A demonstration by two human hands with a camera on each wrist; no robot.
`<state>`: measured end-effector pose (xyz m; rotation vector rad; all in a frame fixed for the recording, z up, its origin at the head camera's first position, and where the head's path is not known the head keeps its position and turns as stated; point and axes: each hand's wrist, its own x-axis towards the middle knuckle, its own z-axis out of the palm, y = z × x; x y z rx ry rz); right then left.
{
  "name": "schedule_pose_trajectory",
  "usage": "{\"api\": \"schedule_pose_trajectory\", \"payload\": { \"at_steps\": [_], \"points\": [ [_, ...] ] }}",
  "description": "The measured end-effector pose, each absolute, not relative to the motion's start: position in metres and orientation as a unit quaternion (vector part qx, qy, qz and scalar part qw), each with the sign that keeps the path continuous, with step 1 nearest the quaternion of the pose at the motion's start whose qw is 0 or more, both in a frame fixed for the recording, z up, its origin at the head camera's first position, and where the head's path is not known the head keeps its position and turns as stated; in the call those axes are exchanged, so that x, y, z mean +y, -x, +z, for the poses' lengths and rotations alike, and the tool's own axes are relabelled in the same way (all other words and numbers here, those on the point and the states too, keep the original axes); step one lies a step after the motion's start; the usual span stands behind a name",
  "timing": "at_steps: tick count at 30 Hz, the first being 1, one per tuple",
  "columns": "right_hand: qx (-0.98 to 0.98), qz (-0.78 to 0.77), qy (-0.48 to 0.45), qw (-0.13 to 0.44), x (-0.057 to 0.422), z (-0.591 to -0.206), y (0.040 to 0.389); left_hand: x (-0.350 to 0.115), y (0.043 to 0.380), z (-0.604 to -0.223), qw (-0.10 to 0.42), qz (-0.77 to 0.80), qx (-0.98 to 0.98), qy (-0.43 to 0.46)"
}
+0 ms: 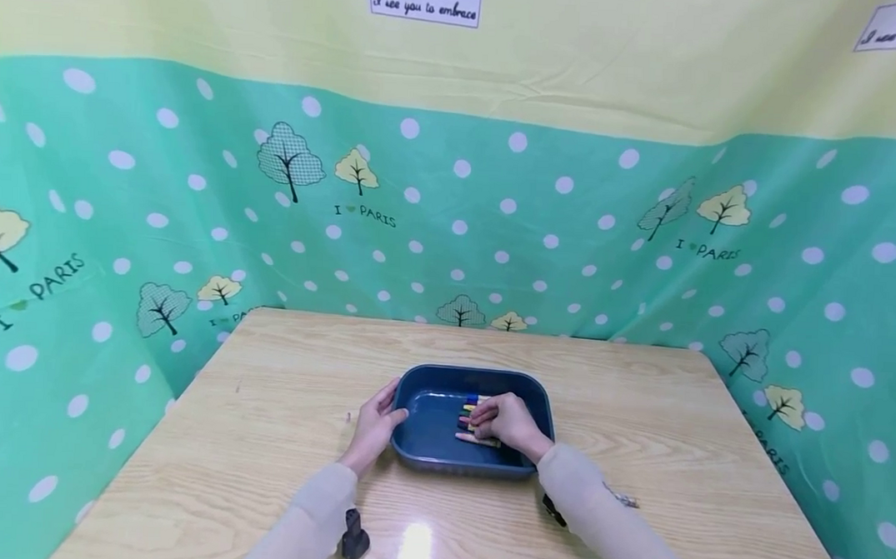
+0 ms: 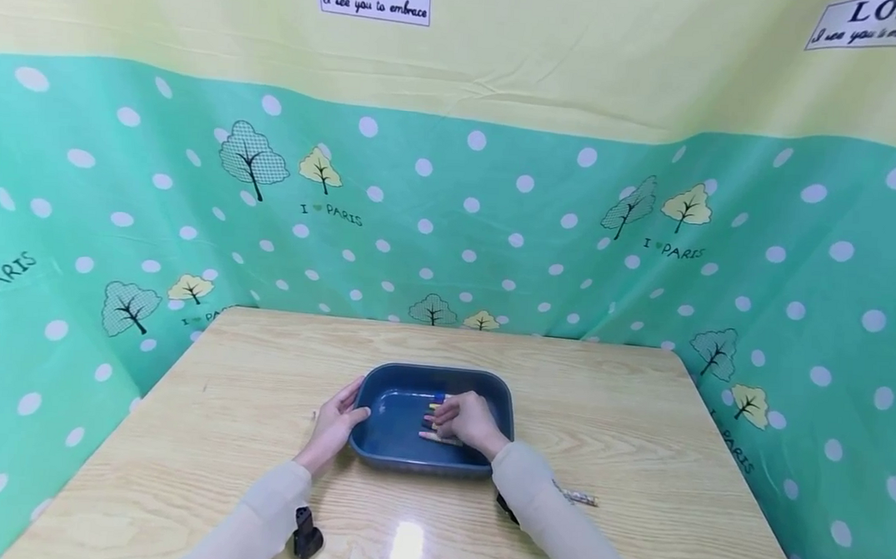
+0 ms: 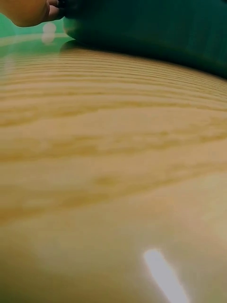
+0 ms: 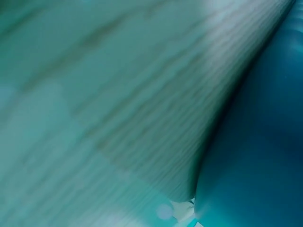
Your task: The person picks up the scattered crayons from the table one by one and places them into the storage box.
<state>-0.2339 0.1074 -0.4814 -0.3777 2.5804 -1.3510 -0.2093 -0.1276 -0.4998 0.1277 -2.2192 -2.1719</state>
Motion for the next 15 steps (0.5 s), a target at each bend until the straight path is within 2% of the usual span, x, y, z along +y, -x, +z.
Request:
{"api": "schedule_pose_trajectory", "payload": {
  "at_steps": [15],
  "points": [
    [0.858, -0.493, 0.110, 0.096, 0.1086, -0.4777, 0.2321, -0.1255, 0.2096, -0.5038, 0.018, -0.701, -0.712, -0.041]
  ]
}}
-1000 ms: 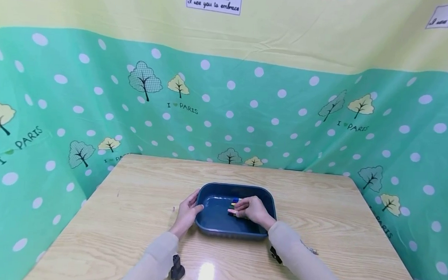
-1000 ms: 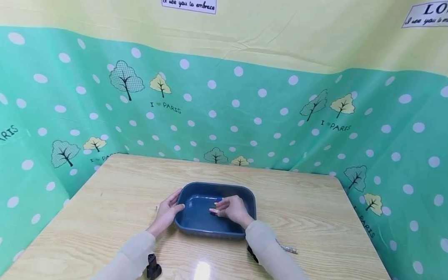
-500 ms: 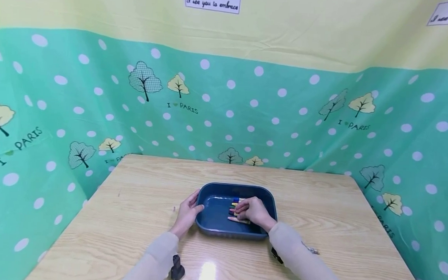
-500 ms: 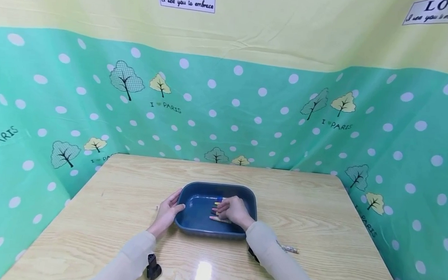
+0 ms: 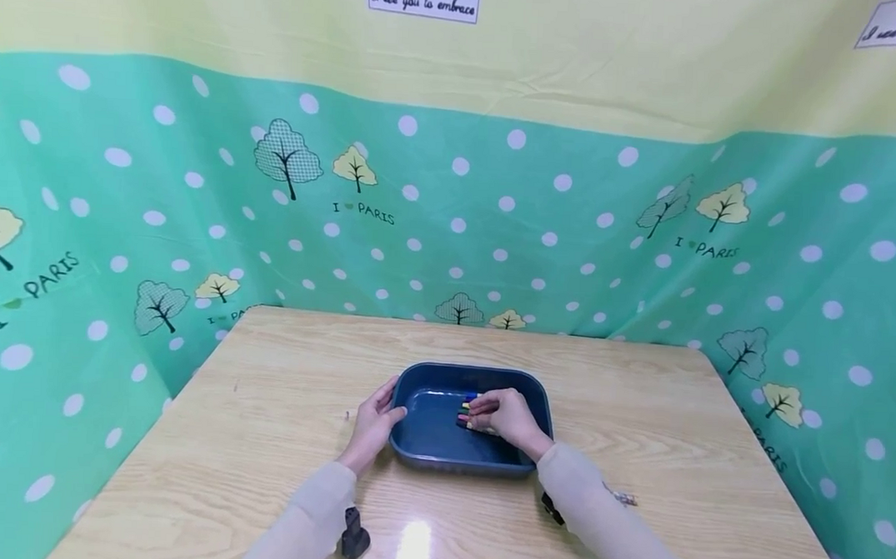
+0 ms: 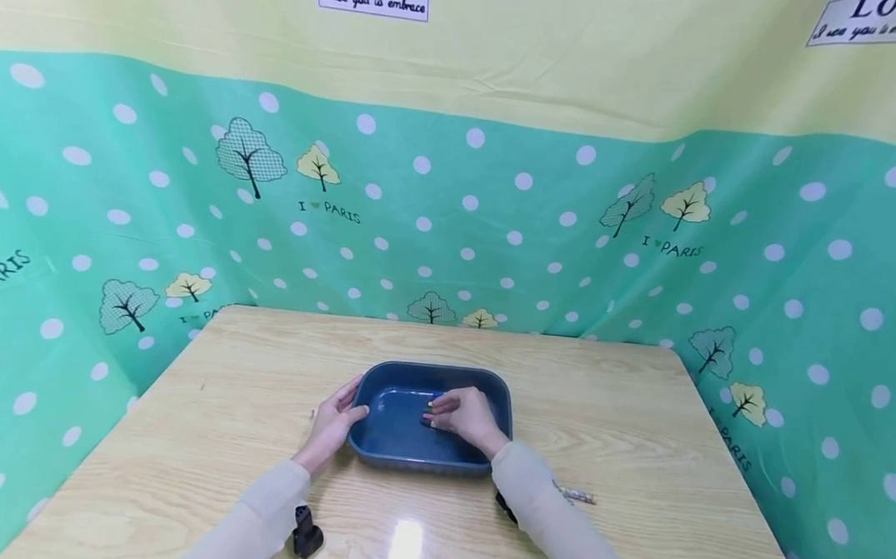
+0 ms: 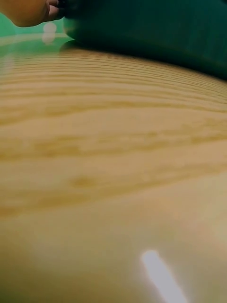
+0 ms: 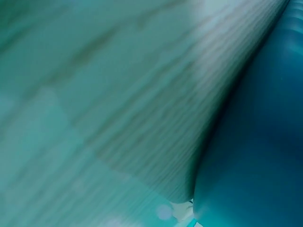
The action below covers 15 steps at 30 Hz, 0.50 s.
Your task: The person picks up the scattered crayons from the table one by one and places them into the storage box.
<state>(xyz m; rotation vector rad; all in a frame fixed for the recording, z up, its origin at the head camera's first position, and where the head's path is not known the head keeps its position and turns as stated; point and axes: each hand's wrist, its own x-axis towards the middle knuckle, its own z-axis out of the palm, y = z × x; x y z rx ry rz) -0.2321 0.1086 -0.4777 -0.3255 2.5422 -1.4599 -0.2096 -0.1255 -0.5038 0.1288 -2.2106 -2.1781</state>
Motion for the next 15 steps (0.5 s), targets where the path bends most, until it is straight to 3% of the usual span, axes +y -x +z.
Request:
{"api": "schedule_pose_trajectory", "payload": {
  "at_steps": [15],
  "points": [
    [0.831, -0.533, 0.117, 0.105, 0.1089, -0.4753, 0.2341, -0.1266, 0.2090, -0.5034, 0.011, -0.699, -0.713, -0.049]
  ]
}}
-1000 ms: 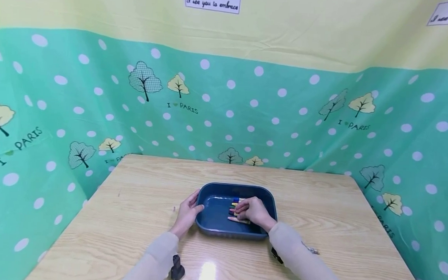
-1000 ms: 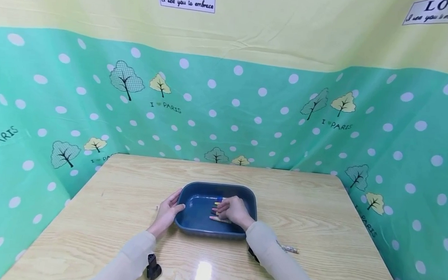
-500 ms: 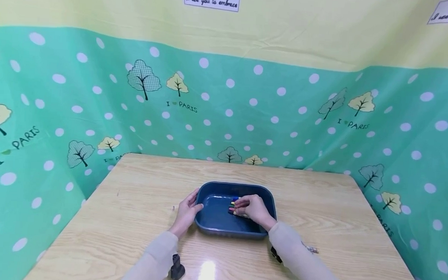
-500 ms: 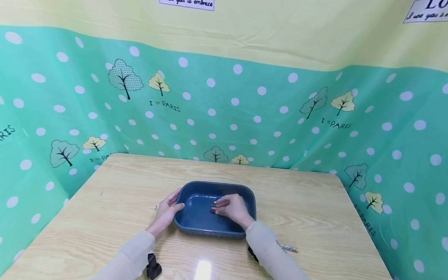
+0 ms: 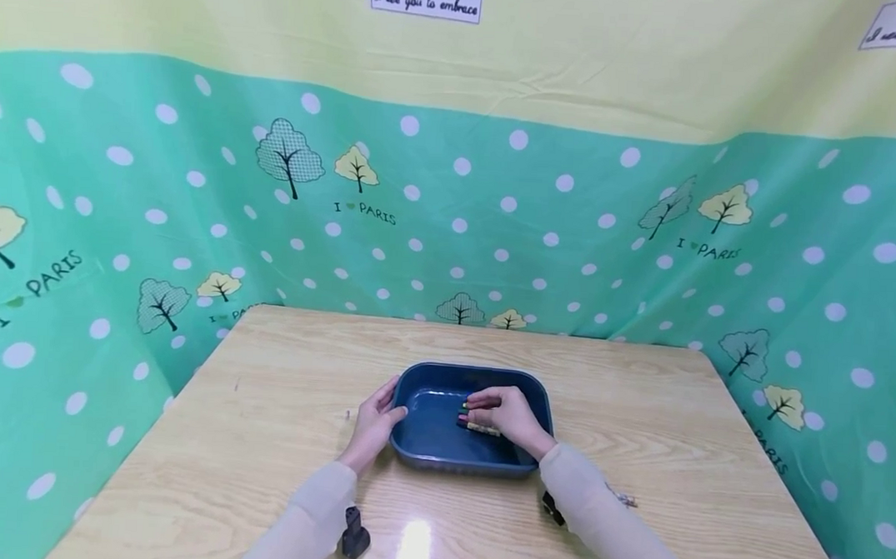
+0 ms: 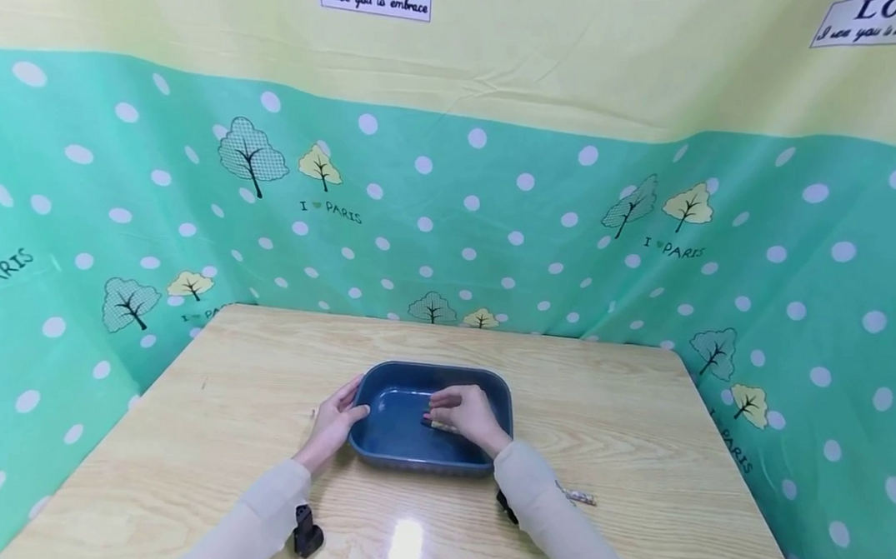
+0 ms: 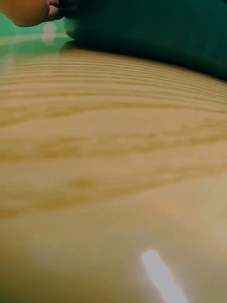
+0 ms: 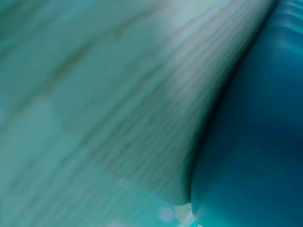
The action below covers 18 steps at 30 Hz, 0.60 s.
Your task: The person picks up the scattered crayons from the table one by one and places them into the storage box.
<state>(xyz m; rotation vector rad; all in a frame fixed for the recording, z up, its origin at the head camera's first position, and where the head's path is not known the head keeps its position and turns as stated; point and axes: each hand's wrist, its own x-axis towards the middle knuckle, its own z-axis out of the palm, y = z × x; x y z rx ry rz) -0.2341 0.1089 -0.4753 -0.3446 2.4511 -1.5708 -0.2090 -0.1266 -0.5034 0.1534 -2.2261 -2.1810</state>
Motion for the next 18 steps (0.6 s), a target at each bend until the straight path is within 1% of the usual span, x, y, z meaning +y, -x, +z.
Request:
{"api": "schedule_pose_trajectory", "payload": {
  "at_steps": [8, 18],
  "points": [
    [0.823, -0.545, 0.126, 0.100, 0.115, -0.467, 0.234, -0.125, 0.210, -0.500, 0.020, -0.696, -0.717, -0.044],
    [0.823, -0.547, 0.124, 0.092, 0.130, -0.447, 0.224, -0.127, 0.212, -0.504, 0.002, -0.704, -0.708, -0.052]
  ]
}}
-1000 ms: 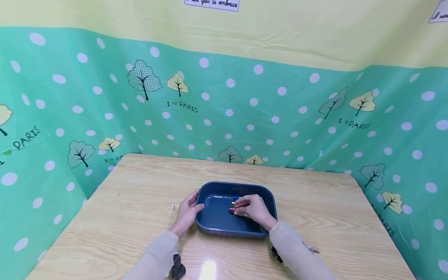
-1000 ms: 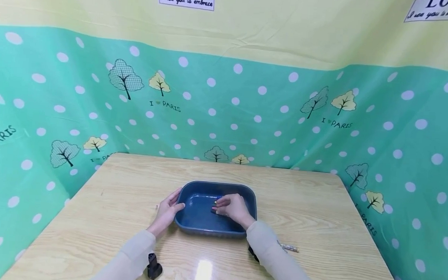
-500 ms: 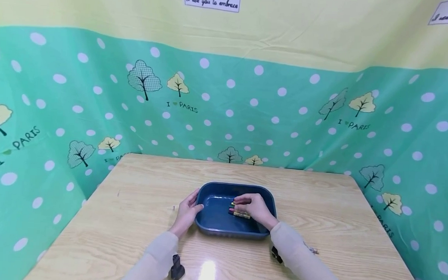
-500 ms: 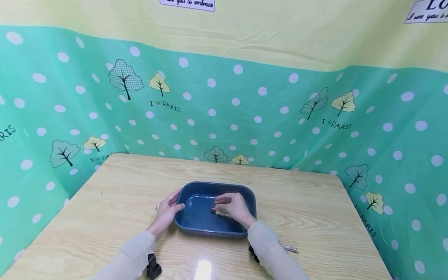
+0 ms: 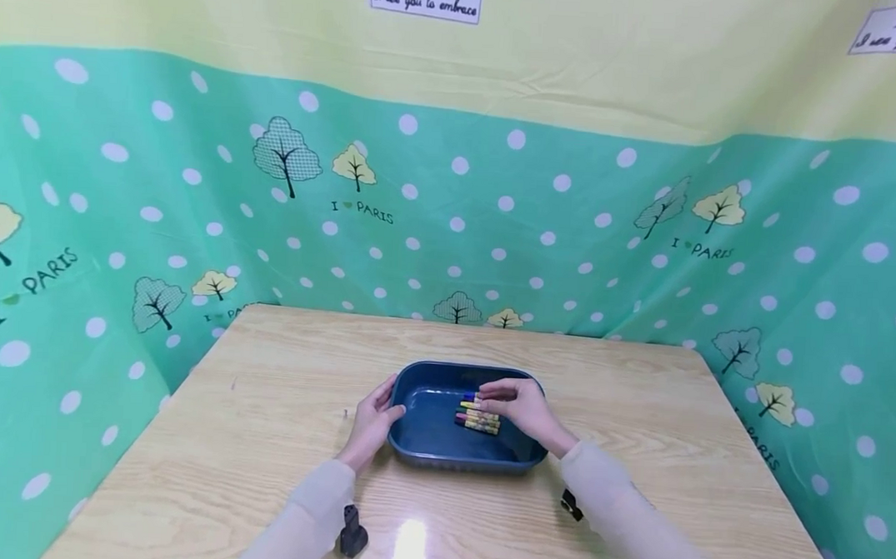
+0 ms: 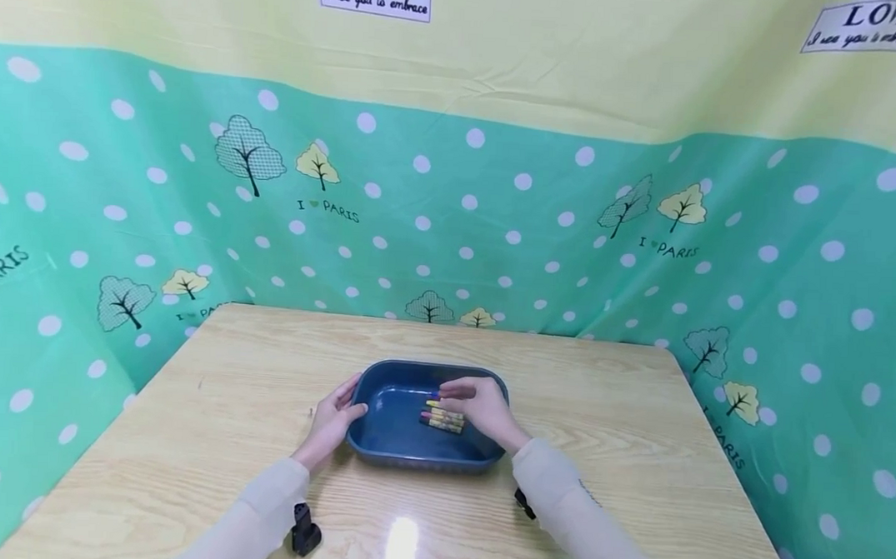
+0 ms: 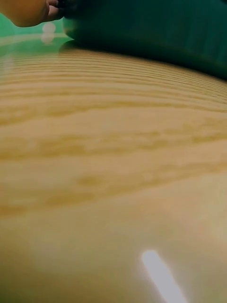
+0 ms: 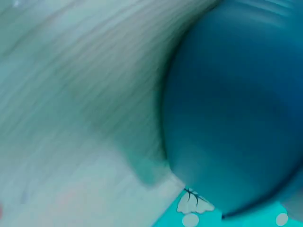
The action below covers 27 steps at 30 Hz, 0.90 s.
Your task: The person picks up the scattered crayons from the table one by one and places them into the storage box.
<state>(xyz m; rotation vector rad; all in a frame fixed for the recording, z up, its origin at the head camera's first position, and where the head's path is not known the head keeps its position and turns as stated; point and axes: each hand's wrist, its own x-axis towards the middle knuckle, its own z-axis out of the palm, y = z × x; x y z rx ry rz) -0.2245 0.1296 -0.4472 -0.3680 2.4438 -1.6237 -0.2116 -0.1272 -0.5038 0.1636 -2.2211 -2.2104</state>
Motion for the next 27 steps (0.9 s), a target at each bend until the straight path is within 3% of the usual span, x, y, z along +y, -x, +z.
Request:
{"api": "schedule_pose_trajectory", "payload": {
  "at_steps": [16, 27],
  "points": [
    [0.844, -0.527, 0.080, 0.055, 0.185, -0.411, 0.210, -0.127, 0.206, -0.489, 0.012, -0.705, -0.707, -0.050],
    [0.840, -0.537, 0.070, 0.037, 0.237, -0.427, 0.188, -0.127, 0.208, -0.500, 0.011, -0.695, -0.718, -0.047]
  ]
}}
